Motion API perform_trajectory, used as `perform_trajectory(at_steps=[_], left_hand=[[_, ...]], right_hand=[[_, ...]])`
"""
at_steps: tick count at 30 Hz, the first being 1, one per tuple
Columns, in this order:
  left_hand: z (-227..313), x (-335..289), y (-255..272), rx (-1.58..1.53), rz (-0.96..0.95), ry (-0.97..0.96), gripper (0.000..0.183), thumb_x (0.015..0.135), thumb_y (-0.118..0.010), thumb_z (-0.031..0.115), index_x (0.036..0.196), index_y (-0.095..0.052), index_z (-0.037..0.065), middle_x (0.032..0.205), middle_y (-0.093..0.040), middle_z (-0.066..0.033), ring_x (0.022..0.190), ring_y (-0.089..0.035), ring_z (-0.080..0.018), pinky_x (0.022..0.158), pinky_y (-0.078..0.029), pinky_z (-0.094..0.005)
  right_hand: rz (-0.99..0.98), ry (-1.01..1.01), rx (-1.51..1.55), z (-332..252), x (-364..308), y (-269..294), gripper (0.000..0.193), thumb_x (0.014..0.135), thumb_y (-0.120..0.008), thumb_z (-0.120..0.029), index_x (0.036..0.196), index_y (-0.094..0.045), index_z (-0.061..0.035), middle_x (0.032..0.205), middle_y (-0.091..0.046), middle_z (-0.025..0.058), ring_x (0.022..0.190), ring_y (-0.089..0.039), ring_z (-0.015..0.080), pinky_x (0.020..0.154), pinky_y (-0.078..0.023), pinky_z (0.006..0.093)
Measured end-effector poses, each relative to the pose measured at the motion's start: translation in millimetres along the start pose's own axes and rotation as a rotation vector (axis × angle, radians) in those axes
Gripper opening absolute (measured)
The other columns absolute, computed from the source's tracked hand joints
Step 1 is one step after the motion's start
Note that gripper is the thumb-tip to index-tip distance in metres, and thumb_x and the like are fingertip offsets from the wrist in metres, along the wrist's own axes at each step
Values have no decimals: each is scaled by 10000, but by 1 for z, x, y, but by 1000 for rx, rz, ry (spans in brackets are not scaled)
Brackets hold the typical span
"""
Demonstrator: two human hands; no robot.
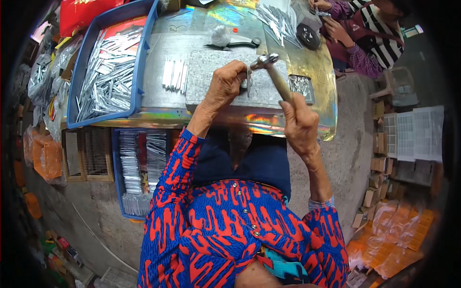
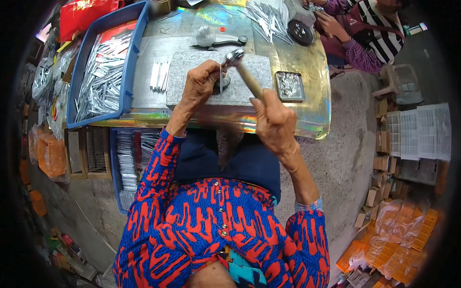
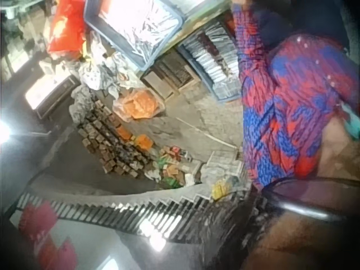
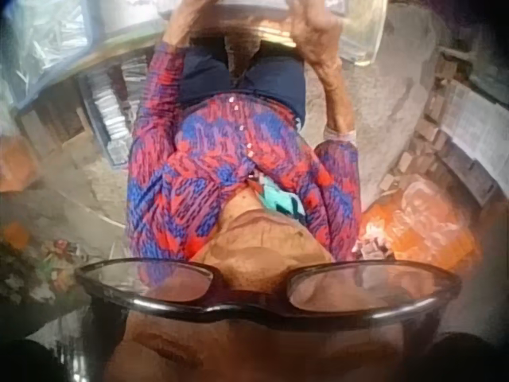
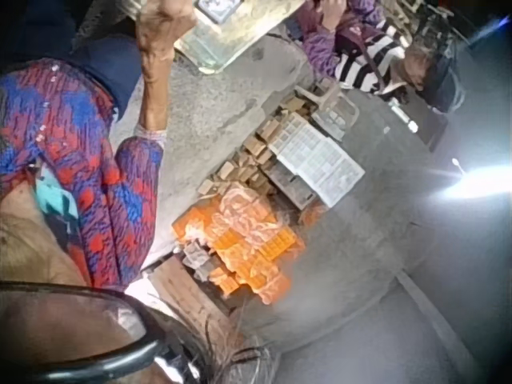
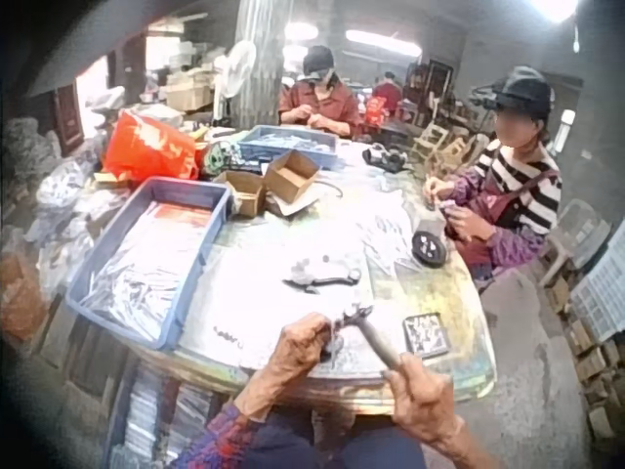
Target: The person assembles metal components by attaching small fasteners onto metal strips and hammering them into place on a stone block.
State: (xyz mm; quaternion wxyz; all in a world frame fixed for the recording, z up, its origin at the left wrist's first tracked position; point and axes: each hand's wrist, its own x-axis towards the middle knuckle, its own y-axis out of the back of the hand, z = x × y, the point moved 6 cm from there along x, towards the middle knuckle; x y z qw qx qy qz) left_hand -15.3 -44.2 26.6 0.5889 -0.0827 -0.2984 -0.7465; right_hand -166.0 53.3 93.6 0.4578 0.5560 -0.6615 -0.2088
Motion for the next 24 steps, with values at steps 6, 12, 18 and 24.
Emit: perform_trajectory(at_steps=[6, 12, 18, 24], left_hand=[[5, 1, 4, -81, 16, -11, 75, 813, -527, -7, 848, -593, 5, 790, -600, -67, 738, -591, -146, 646, -455, -249], [-8, -1, 4, -355, 30, 272, 79, 814, -559, 58, 838, -592, -10, 719, -610, -43, 670, -582, -123, 614, -455, -248], [-18, -4, 10, -654, 114, 376, 165, 832, -595, 138, 856, -604, -25, 709, -613, -67, 491, -458, -35, 412, -387, -173], [-6, -15, 0, -1017, 60, 556, 128, 818, -610, 109, 815, -594, -18, 720, -609, -92, 497, -457, -50, 391, -383, -175]], right_hand=[[59, -234, 514, 34, -21, -12, 199, 909, -488, -198, 821, -495, -20, 526, -372, -29, 425, -343, 52, 370, -282, 251], [-119, -756, 1126, 59, -57, -55, 316, 921, -443, -309, 786, -496, -29, 543, -418, -14, 387, -357, 27, 307, -271, 179], [-232, -429, 386, 64, -53, -41, 302, 919, -435, -282, 837, -510, -1, 606, -531, 103, 459, -520, 231, 397, -379, 318], [120, -151, -62, 39, -19, -15, 198, 886, -492, -185, 880, -535, 8, 720, -570, 176, 600, -566, 328, 523, -426, 394]])
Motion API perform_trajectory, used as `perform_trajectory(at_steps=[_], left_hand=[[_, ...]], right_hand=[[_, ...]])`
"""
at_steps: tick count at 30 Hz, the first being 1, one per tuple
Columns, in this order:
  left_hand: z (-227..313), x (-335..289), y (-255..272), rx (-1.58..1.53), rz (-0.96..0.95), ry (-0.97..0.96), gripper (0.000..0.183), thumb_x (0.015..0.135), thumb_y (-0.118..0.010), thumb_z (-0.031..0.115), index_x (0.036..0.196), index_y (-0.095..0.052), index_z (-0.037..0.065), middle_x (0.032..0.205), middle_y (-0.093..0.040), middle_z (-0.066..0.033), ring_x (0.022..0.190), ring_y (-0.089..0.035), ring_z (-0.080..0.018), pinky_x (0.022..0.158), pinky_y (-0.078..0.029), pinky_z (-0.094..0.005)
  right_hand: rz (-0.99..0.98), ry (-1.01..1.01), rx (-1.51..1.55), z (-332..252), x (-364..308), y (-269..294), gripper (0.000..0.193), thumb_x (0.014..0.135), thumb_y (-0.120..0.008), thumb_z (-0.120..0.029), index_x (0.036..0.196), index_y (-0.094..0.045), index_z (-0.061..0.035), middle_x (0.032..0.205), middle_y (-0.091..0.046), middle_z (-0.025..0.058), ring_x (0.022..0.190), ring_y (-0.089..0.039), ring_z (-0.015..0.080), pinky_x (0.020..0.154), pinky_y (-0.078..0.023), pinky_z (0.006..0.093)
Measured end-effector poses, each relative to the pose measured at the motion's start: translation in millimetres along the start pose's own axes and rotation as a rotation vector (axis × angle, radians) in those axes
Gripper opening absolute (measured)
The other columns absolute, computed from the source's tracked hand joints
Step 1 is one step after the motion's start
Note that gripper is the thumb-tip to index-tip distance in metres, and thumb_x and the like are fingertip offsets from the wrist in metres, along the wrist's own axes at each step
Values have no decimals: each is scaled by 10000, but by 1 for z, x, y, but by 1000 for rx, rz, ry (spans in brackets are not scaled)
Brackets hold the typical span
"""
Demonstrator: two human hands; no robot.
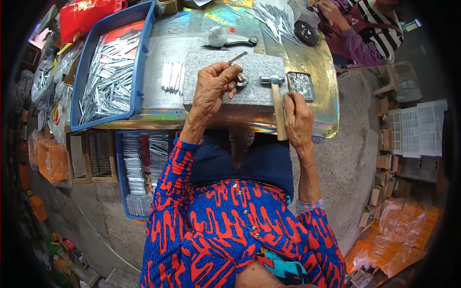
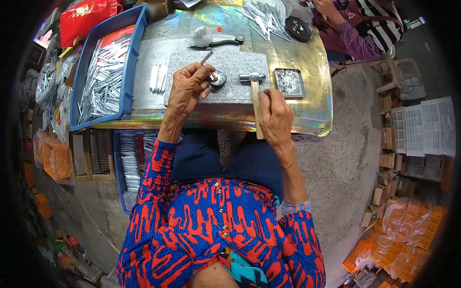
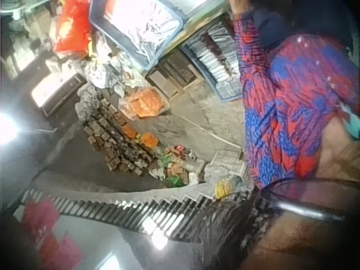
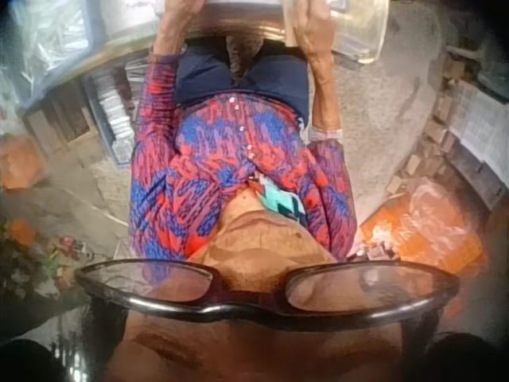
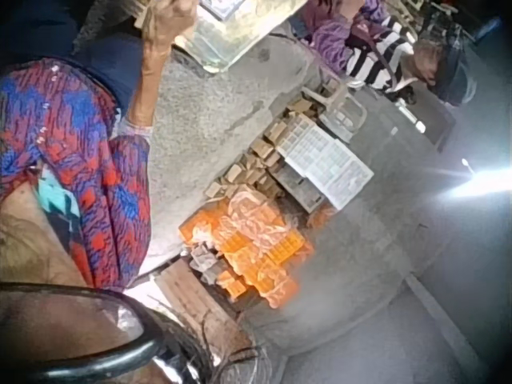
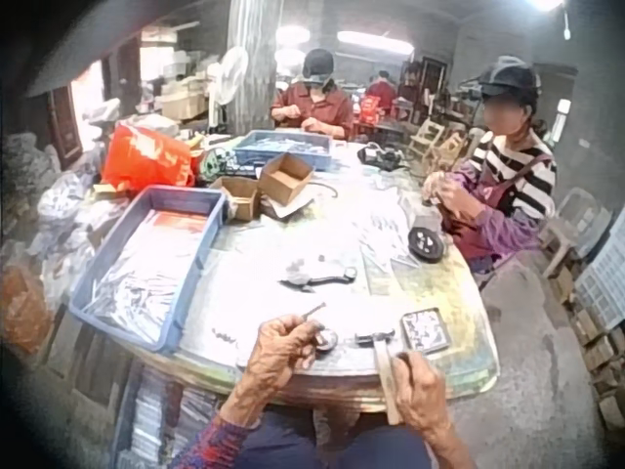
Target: The person assembles metal components by attaching small fasteners onto metal strips and hammering them into place on a stone block.
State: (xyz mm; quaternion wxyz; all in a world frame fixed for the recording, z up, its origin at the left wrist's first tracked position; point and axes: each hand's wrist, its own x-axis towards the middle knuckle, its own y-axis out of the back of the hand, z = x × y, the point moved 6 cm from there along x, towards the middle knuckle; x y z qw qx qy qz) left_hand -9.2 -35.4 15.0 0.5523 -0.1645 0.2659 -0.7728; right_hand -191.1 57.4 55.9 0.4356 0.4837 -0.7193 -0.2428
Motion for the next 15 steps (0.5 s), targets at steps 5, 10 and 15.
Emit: perform_trajectory(at_steps=[5, 10, 15], left_hand=[[-3, -11, -15, 53, -82, 80, 154, 824, -606, 147, 783, -585, 0, 688, -611, -83, 490, -508, -56, 396, -409, -173], [-2, -26, -34, -10, -181, 119, 153, 843, -578, 147, 776, -539, 15, 723, -610, -116, 520, -565, -96, 398, -422, -172], [-2, -42, -50, -270, -301, 262, 140, 845, -577, 148, 852, -517, 22, 677, -580, -97, 429, -483, -76, 338, -364, -168]], right_hand=[[-237, -156, 933, -42, 25, -30, 248, 885, -521, -165, 1068, -566, -4, 829, -552, 19, 654, -468, 61, 575, -399, 205], [-196, -81, 1201, -53, 34, -31, 220, 900, -497, -157, 1010, -589, 10, 821, -578, 44, 632, -475, 52, 583, -404, 181], [-200, -210, 1579, -56, 27, -32, 249, 895, -494, -169, 962, -561, 61, 842, -604, 110, 663, -563, 126, 595, -454, 222]])
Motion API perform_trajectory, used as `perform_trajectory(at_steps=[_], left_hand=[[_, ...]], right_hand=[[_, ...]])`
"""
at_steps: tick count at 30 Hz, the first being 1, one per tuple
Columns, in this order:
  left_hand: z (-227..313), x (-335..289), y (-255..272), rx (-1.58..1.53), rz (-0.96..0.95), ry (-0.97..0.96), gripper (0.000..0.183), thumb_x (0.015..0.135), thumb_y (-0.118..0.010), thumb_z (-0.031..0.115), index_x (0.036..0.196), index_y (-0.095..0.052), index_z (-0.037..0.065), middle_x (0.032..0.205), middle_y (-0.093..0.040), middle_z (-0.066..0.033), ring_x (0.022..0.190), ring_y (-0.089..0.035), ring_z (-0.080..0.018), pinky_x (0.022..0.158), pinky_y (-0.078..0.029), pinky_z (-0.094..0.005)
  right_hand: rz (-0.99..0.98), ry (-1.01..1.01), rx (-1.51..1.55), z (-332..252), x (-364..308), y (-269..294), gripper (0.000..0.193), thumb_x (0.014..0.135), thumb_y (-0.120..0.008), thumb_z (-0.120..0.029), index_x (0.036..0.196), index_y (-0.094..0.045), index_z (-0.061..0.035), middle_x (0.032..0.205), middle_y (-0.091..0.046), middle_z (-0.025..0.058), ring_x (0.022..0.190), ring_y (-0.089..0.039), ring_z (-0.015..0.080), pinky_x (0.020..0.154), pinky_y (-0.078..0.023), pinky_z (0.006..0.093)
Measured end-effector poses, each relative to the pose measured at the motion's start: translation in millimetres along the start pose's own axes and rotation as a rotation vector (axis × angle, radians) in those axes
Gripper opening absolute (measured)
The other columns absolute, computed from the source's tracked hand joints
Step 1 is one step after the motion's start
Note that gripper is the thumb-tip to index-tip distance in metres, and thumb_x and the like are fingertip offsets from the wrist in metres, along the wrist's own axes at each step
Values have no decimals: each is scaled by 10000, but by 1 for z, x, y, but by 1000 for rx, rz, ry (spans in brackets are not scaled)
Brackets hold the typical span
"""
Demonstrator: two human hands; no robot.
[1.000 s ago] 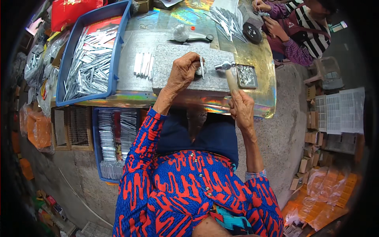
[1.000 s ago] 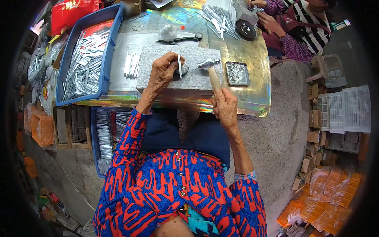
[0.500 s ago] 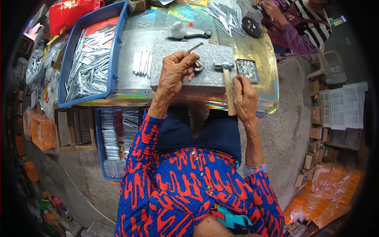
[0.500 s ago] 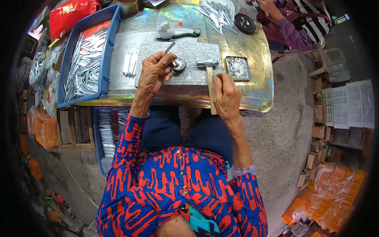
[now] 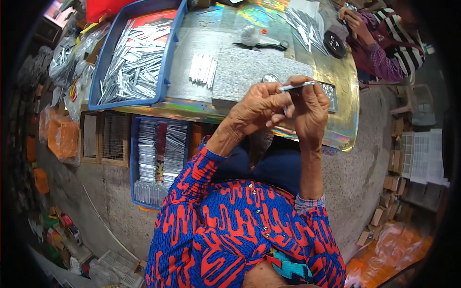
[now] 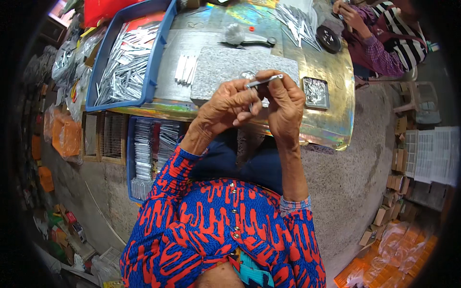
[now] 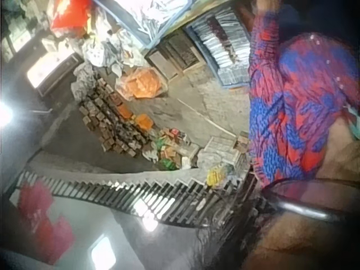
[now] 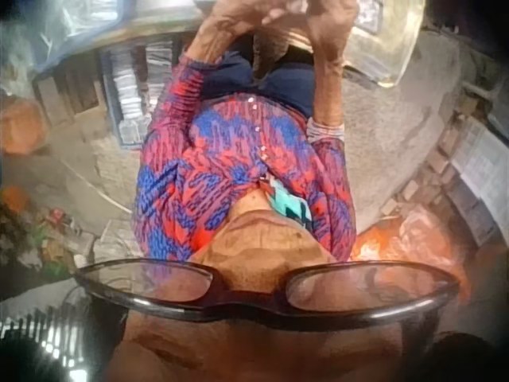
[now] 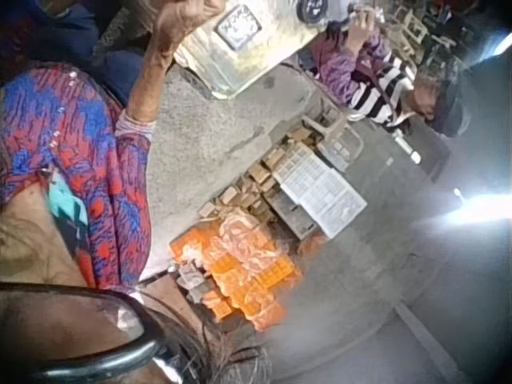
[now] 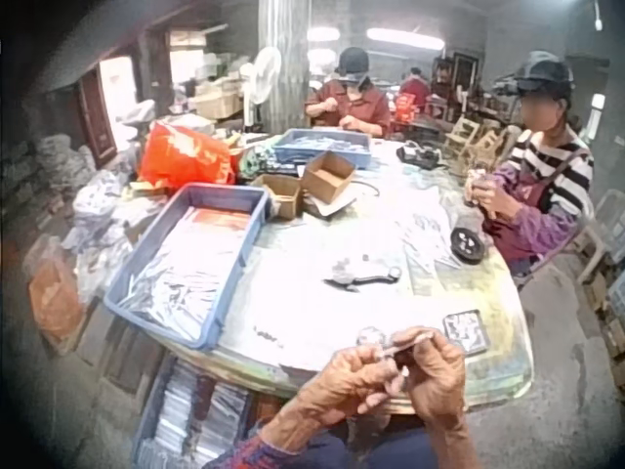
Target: The person assembles metal components by attaching small fasteners onto metal strips and hammering them into place on a stone block.
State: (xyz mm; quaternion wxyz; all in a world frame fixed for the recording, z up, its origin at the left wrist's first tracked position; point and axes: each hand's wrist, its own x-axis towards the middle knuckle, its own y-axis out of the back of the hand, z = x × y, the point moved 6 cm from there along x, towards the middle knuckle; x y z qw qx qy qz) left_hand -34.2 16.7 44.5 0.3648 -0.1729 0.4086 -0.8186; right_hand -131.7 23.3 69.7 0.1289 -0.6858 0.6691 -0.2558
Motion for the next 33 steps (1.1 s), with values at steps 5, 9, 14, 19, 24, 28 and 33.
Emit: perform_trajectory(at_steps=[5, 9, 14, 19, 24, 28, 33], left_hand=[[-6, -11, -9, 11, -107, 61, 128, 828, -597, 133, 820, -524, 28, 641, -564, -90, 396, -426, -63, 326, -310, -162], [-1, -23, -10, 64, -87, 143, 159, 811, -613, 131, 723, -532, 25, 612, -571, -73, 418, -424, -47, 356, -283, -161], [27, -39, 14, 311, 122, 34, 163, 819, -617, 165, 836, -597, 5, 608, -559, -29, 415, -394, -28, 367, -280, -149], [87, -55, 81, 834, 533, -292, 200, 842, -571, 178, 877, -609, -16, 585, -557, -7, 450, -419, -14, 400, -296, -140], [101, -44, 166, 1560, 870, -290, 175, 770, -587, 148, 792, -597, -25, 612, -599, -134, 534, -578, -179, 484, -432, -288], [87, -29, 170, 1857, 960, -220, 169, 723, -581, 142, 776, -598, -18, 692, -591, -236, 693, -590, -378, 636, -462, -436], [82, -26, 164, 1884, 1016, -246, 156, 732, -551, 120, 737, -570, -34, 743, -584, -261, 696, -575, -419, 656, -461, -473]], right_hand=[[-101, -27, 217, 1, 5, -10, 233, 896, -489, -175, 878, -544, 51, 803, -565, 109, 654, -554, 158, 602, -448, 227], [-107, -114, 241, 10, 7, -16, 241, 893, -495, -187, 836, -537, 43, 772, -542, 109, 601, -481, 123, 509, -393, 209], [-87, -213, 22, 20, 10, -16, 266, 914, -460, -215, 935, -547, 35, 767, -581, 76, 622, -496, 79, 522, -389, 186], [52, -171, -109, 8, 4, 9, 279, 913, -453, -185, 1049, -521, 48, 840, -591, 81, 687, -499, 52, 530, -396, 180], [67, -214, -82, 19, -8, 31, 223, 875, -497, -104, 1027, -525, 57, 778, -557, 69, 602, -459, 52, 499, -384, 181], [121, -242, -86, 22, -16, 38, 204, 867, -496, -76, 1016, -526, 61, 755, -550, 68, 571, -456, 54, 476, -364, 175], [125, -242, -59, 19, -20, 40, 193, 867, -496, -68, 1007, -532, 59, 746, -542, 63, 569, -454, 53, 463, -358, 173]])
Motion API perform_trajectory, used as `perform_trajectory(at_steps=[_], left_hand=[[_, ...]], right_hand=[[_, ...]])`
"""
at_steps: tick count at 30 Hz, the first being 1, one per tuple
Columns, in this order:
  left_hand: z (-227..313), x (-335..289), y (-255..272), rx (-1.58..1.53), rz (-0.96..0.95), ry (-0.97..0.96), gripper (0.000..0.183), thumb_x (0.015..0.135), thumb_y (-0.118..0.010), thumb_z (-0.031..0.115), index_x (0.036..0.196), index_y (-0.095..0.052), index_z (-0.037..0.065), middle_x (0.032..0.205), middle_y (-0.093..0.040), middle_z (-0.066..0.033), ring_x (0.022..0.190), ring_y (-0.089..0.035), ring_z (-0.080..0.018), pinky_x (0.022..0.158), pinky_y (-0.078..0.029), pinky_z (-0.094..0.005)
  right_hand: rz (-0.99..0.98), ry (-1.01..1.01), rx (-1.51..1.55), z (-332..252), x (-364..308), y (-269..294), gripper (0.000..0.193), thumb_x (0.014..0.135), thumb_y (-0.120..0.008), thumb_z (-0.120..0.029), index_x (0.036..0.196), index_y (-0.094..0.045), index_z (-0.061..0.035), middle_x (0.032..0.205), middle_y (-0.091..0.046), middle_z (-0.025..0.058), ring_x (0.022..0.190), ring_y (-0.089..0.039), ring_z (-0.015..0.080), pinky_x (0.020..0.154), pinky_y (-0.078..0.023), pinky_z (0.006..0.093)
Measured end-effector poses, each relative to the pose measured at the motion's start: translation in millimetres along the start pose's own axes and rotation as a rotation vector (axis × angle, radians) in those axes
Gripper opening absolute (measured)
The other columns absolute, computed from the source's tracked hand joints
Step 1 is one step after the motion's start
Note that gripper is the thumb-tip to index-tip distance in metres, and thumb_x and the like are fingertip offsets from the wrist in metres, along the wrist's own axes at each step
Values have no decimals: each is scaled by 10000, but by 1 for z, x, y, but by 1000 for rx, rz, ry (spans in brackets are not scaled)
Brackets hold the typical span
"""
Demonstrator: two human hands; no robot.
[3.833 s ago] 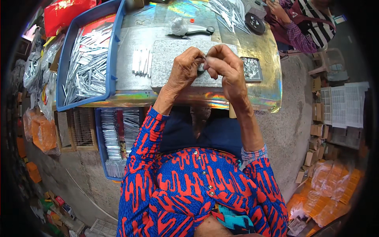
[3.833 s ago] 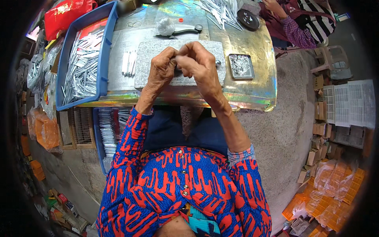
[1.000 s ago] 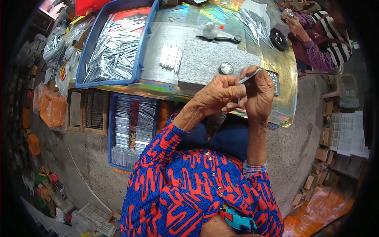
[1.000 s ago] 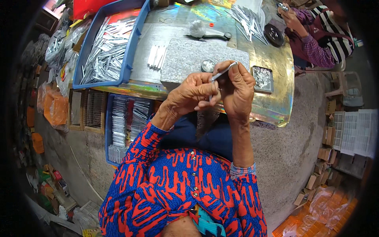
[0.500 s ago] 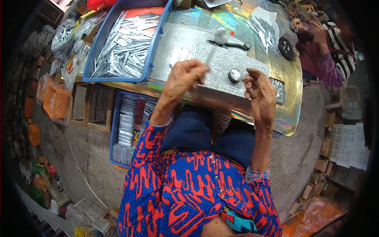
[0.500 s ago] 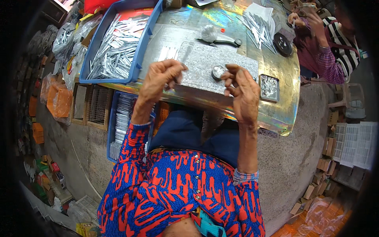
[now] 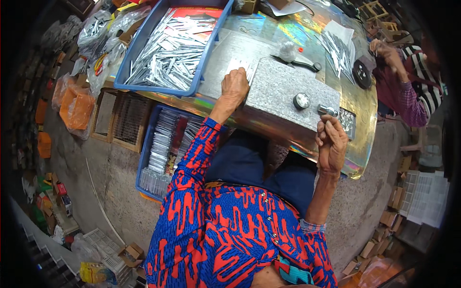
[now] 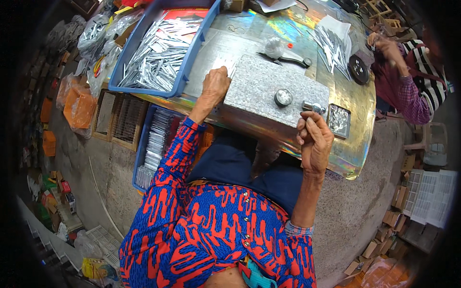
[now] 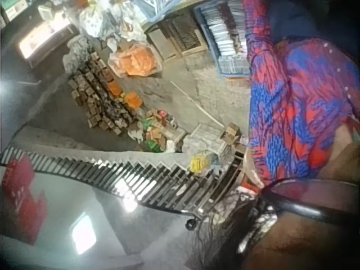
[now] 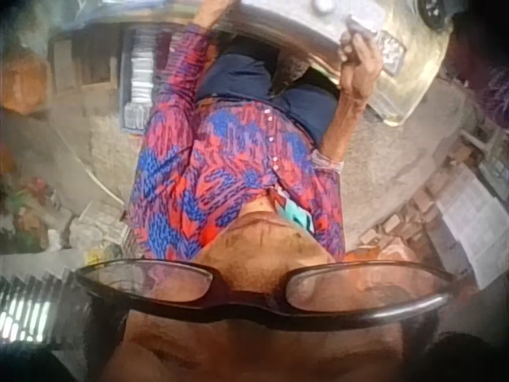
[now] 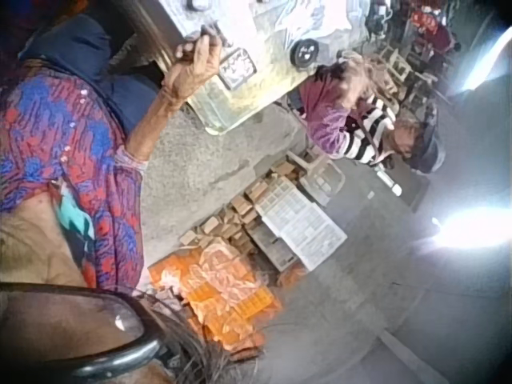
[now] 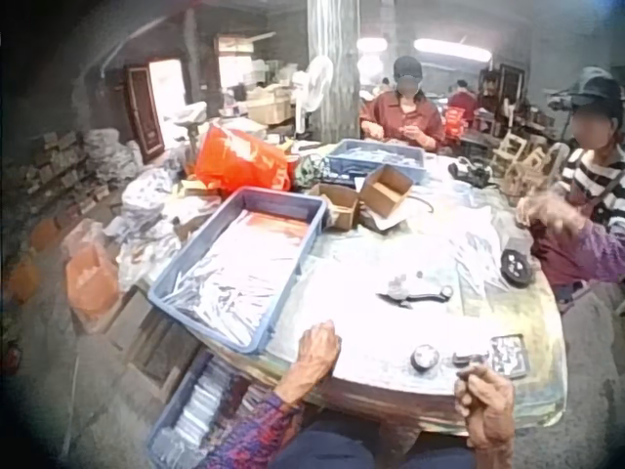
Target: The person assembles metal components by attaching small fasteners onto metal strips and hammering them into place on a stone block.
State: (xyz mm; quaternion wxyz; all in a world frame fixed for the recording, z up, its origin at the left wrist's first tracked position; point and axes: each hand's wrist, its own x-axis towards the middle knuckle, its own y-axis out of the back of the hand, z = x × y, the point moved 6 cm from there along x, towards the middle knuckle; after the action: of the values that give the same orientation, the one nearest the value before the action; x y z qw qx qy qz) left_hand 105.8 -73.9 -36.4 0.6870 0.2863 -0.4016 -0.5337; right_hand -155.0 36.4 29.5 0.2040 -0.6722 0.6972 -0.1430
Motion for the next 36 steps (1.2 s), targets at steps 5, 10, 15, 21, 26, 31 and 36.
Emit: perform_trajectory(at_steps=[5, 10, 15, 21, 26, 31, 36], left_hand=[[-5, -3, 15, -147, 27, -76, 156, 737, -578, 125, 715, -576, -30, 662, -582, -227, 637, -587, -371, 581, -456, -394], [-27, 5, 87, -301, 256, -48, 131, 748, -578, 139, 725, -601, 12, 656, -601, -159, 594, -584, -315, 562, -453, -359], [-96, 27, 119, 246, 143, 225, 147, 733, -540, 128, 760, -627, 13, 743, -627, -192, 705, -614, -356, 652, -480, -400], [-109, 37, 105, 261, -58, 155, 206, 709, -495, 43, 842, -649, 73, 875, -623, -199, 835, -601, -357, 740, -470, -414], [-116, 39, 99, 373, -268, 8, 195, 703, -518, 39, 835, -651, 92, 877, -611, -166, 840, -589, -330, 739, -460, -391], [-114, 50, 92, 472, -331, -195, 115, 744, -511, 72, 787, -616, 96, 881, -542, -146, 881, -551, -336, 721, -445, -425], [-134, 54, 86, 501, -340, -413, 46, 720, -554, 103, 736, -574, 65, 807, -510, -126, 841, -509, -299, 713, -429, -390]], right_hand=[[-24, 28, 7, -8, -2, -3, 194, 869, -497, -67, 1018, -532, 54, 764, -541, 66, 581, -440, 48, 462, -360, 162], [-24, 66, 21, -17, -6, 4, 187, 871, -495, -60, 1015, -532, 54, 766, -540, 66, 588, -440, 47, 466, -366, 157], [-15, 66, 1, -16, -8, 9, 176, 871, -498, -58, 1004, -535, 51, 771, -543, 67, 592, -441, 47, 467, -364, 156], [-2, 64, -43, -14, -11, 17, 178, 869, -505, -68, 1001, -536, 48, 763, -542, 67, 587, -447, 47, 463, -358, 155], [11, 63, -47, -15, -13, 22, 182, 868, -507, -68, 1000, -534, 53, 759, -544, 70, 580, -447, 48, 465, -358, 154], [50, 51, -105, -22, -20, 27, 192, 865, -504, -77, 994, -534, 61, 753, -542, 69, 576, -438, 43, 463, -348, 155], [72, 75, -108, -30, -18, 40, 191, 851, -522, -95, 977, -553, 45, 716, -546, 44, 558, -443, 43, 462, -353, 169]])
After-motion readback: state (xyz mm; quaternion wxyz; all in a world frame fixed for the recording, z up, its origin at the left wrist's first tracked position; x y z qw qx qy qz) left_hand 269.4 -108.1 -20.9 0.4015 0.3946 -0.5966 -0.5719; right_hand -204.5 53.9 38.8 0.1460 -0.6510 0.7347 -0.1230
